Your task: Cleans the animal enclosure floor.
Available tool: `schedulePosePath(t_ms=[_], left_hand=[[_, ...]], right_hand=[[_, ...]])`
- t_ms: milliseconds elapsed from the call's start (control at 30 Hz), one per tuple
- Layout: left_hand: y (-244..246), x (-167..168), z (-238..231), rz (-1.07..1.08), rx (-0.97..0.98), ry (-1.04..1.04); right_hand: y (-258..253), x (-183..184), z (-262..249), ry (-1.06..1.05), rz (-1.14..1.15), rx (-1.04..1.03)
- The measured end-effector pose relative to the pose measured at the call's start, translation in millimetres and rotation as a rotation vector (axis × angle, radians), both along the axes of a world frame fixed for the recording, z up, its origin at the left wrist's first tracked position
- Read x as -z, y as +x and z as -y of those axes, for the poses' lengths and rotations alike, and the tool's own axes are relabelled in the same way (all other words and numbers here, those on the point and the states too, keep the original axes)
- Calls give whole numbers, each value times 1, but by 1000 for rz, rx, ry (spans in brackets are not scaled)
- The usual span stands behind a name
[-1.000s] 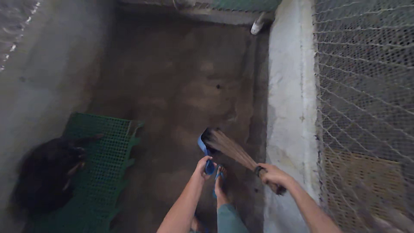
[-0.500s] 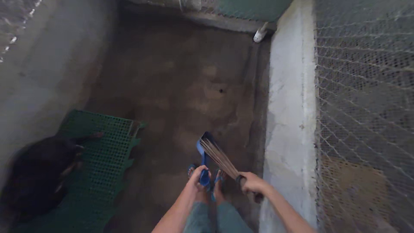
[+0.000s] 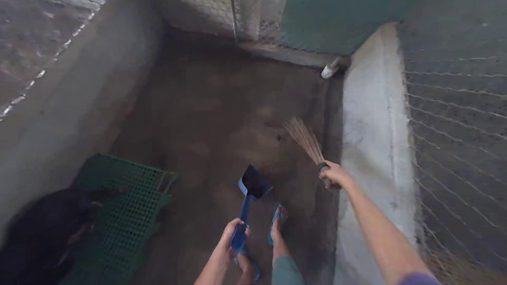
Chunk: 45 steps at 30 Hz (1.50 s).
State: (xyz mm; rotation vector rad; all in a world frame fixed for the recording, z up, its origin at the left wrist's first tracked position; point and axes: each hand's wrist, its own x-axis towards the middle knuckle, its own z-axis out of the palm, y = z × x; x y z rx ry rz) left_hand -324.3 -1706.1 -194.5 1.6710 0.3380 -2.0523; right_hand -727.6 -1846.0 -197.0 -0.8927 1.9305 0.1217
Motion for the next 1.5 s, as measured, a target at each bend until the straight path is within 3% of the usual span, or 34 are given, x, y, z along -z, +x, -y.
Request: schedulePosePath(t_ms=[100, 200, 300, 367, 500, 567, 633, 700, 800, 900, 967, 1100, 1233, 1367, 1500], left_hand=[[-35, 0, 52, 38, -25, 4], [-62, 3, 96, 65, -128, 3], [-83, 6, 131, 76, -200, 29], [-97, 8, 148, 85, -205, 47], [-111, 14, 164, 128, -164, 55], [-114, 10, 168, 142, -138, 68], [-117, 10, 170, 145, -111, 71], [-120, 9, 170, 137, -109, 62], [-120, 8, 167, 133, -124, 30], [-103, 5, 154, 95, -122, 37], [-76, 7, 130, 28, -106, 45], [22, 22, 41, -122, -48, -44], [116, 16, -40, -269, -197, -83], [185, 5, -99, -330, -314, -102], [229, 3, -135, -364, -374, -183]], right_hand=[[28, 68, 45, 45, -42, 24], [70, 100, 53, 212, -43, -194], [88, 80, 19, 363, 5, -483], [68, 51, 1, 404, 49, -574], [-7, -2, 0, 385, 187, -486], [-21, -16, 15, 353, 177, -384], [-13, -1, 31, 275, 138, -271], [9, 36, 39, 218, 96, -188], [64, 77, 16, 277, 115, -182], [113, 59, -33, 397, 191, -365], [113, 38, -55, 413, 238, -443], [81, -69, -48, 390, 214, -591], [89, -151, -7, 343, 113, -793], [198, -169, 49, 269, 28, -961], [366, -114, 96, 139, 1, -1085]])
